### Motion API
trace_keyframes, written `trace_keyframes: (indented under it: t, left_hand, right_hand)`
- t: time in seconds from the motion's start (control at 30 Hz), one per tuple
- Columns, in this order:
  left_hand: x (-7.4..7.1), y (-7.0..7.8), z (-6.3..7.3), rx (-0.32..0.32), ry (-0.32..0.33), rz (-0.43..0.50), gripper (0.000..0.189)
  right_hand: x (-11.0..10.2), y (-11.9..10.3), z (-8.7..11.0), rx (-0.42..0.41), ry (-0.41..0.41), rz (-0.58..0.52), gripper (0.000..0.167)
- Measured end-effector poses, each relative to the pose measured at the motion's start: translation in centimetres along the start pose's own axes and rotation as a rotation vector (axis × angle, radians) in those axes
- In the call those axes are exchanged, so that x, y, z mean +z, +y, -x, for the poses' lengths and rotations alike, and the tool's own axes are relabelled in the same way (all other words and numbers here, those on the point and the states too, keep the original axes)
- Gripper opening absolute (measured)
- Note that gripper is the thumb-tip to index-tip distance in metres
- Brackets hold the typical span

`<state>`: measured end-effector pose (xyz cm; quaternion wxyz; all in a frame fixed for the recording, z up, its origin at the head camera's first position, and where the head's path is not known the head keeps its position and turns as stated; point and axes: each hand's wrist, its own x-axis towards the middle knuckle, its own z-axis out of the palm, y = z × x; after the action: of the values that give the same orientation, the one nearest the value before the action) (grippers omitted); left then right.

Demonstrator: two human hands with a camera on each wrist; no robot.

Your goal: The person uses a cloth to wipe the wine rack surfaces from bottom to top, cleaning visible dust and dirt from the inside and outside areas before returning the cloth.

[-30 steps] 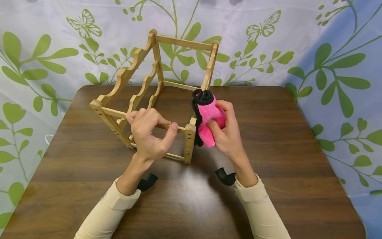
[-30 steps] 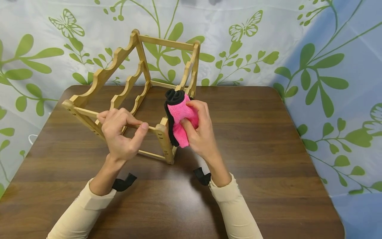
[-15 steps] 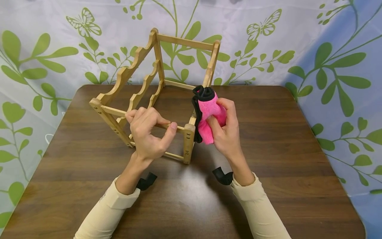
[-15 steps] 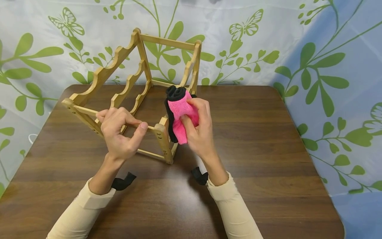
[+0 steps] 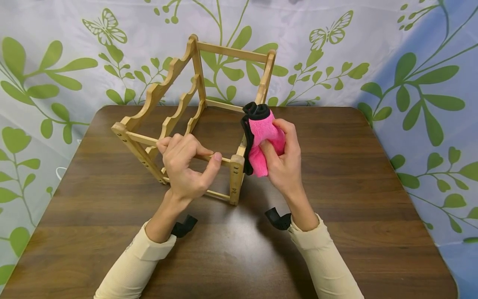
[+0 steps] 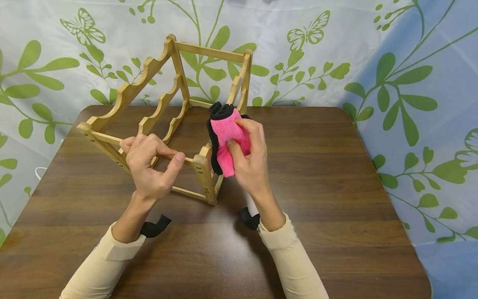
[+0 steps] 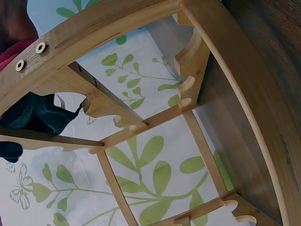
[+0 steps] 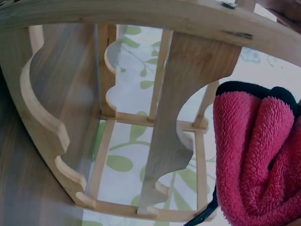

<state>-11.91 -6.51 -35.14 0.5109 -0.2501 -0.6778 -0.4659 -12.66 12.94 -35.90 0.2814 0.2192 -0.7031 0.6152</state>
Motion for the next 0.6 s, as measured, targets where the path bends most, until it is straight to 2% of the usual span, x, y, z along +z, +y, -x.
trace_keyframes:
  t: [0.37, 0.6]
  left_hand:
    - [-0.36, -0.11, 0.07, 0.017, -0.018, 0.033, 0.018]
    - [-0.57, -0.32, 0.03, 0.011, -0.026, 0.056, 0.018]
  right_hand:
    - [0.09, -0.25, -0.80, 0.051, 0.075, 0.006, 0.035]
    - [0.13, -0.13, -0.60, 0.064, 0.086, 0.010, 0.036]
